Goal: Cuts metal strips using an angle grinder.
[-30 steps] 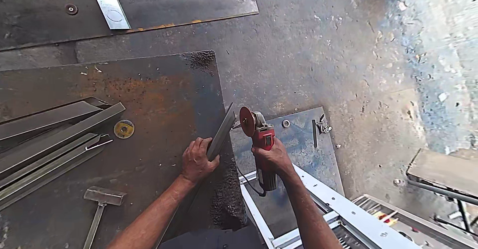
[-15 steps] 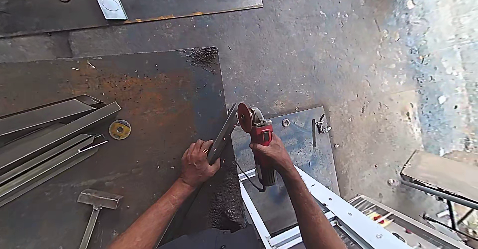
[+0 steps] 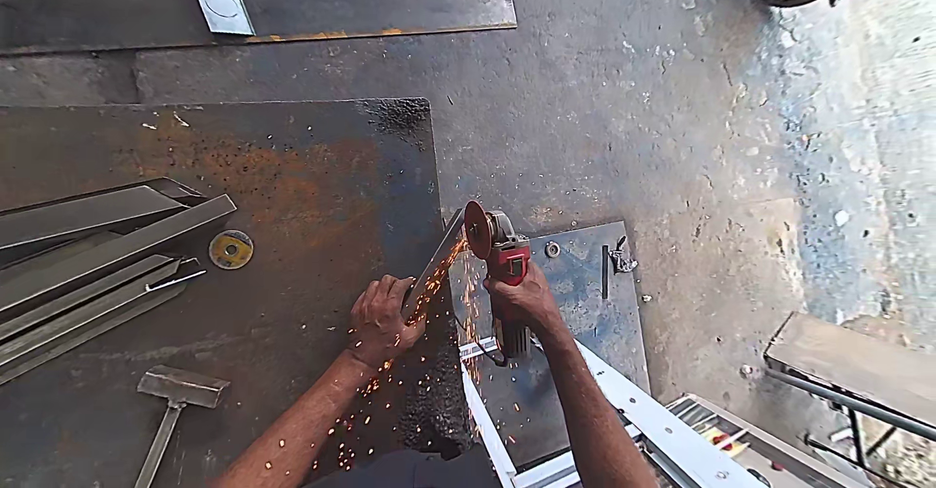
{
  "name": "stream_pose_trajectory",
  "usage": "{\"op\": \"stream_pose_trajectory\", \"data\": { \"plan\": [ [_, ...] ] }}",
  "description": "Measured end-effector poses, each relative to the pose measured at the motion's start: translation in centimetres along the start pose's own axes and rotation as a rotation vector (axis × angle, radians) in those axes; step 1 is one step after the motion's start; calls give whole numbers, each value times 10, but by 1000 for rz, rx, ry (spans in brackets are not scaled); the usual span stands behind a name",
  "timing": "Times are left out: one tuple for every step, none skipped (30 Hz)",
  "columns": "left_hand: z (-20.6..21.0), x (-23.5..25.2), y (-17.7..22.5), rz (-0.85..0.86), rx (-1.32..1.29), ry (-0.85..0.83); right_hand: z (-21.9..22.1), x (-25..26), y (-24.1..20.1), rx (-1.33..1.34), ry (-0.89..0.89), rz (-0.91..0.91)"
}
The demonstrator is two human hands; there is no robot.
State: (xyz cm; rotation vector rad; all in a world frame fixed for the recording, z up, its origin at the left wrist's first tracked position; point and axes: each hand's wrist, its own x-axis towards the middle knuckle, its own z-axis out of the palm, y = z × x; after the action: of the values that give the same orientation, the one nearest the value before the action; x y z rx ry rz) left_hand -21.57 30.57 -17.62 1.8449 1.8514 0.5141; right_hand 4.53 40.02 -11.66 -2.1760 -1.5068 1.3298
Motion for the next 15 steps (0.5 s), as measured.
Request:
{"op": "stream_pose_trajectory", "data": {
  "plan": [
    [-1,0,0,-8,-3,-15,0,2,0,-5,3,-9],
    [-1,0,0,-13,-2,-20,1,2,0,-11,8,-15],
    [-1,0,0,-15,-5,-24,1,2,-2,-18,11,-16],
    [-1,0,-1,-18,-6,-27,1,1,-4,-32,13,-19],
    [-1,0,0,-19,-5,-28,0,1,-6,-46,11,-19],
    [-1,0,0,-17,-3,-26,1,2,-6,-60,17,-21],
    [-1,0,0,-14,-4,-22,1,3,-5,-68,25,-30],
    [-1,0,-1,-13,-5,-19,2,3,-4,-70,26,-35],
    [-1,0,-1,-15,-3,-22,2,3,-3,-70,23,-36],
    [-1,0,-1,-17,-1,-28,2,3,-3,-68,25,-26],
    [-2,0,-1,-19,2,-37,3,3,-3,-67,25,-20],
    [-1,0,0,-20,4,-35,2,3,-4,-67,24,-15],
    [-1,0,0,-18,6,-30,2,2,-5,-72,25,-16],
    [-1,0,0,-14,8,-19,2,1,-6,-74,27,-19],
    [-1,1,0,-9,12,-14,2,1,-6,-79,23,-15]
  ]
}}
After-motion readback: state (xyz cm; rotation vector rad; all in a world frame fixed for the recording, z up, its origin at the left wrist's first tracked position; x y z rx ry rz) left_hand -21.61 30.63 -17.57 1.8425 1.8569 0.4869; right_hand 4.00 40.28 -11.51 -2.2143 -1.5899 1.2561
